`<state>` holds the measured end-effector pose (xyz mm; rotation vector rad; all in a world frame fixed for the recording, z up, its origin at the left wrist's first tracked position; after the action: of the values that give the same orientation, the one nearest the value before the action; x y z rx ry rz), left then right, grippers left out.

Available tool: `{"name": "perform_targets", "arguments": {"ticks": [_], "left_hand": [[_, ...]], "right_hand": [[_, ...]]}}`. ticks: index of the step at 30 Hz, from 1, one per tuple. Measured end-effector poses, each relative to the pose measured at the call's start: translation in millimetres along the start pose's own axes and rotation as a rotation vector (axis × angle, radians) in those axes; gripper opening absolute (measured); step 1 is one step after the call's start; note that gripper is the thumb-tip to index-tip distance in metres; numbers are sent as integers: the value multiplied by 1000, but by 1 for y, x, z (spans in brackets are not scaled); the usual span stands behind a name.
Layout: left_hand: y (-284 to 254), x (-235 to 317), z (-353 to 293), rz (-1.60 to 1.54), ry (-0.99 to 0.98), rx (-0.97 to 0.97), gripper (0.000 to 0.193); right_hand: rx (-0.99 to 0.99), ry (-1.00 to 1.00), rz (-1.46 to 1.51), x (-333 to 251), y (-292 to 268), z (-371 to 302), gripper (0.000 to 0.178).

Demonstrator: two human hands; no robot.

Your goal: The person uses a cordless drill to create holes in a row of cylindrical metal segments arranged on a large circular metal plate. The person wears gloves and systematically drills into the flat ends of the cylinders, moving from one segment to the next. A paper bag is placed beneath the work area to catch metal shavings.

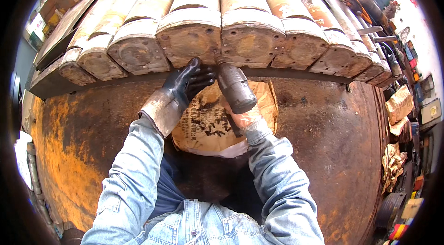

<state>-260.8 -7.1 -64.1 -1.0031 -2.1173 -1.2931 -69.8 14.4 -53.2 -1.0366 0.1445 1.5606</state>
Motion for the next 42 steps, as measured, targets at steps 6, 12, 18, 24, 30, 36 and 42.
{"name": "perform_targets", "arguments": {"ticks": [6, 12, 18, 24, 30, 36, 42], "left_hand": [[27, -13, 10, -87, -136, 10, 66], [61, -28, 10, -316, -253, -397, 56], [83, -31, 3, -404, -194, -624, 51], [88, -32, -3, -315, 12, -401, 45], [86, -34, -23, -449, -131, -322, 31], [81, -37, -11, -579, -131, -195, 35], [13, -42, 28, 263, 204, 147, 25]], "right_hand": [[-15, 199, 132, -9, -6, -21, 15], [43, 473, 540, -33, -3, -29, 12], [-135, 509, 270, -60, -26, -36, 12], [17, 213, 227, -112, -43, 1, 42], [-44, -60, -128, -133, -43, 17, 36], [-4, -61, 204, -104, -44, -9, 45], [246, 690, 659, -40, -21, -46, 23]]}}
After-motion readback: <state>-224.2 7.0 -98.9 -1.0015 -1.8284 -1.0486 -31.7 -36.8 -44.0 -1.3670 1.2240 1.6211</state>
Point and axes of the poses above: each hand's wrist, its own z-axis towards the middle knuckle, its own y-axis out of the palm, x = y × z, the point moved 6 cm from there along z, towards the middle knuckle, and after that the axes turned 11 degrees about -y, right-handed, at the moved point
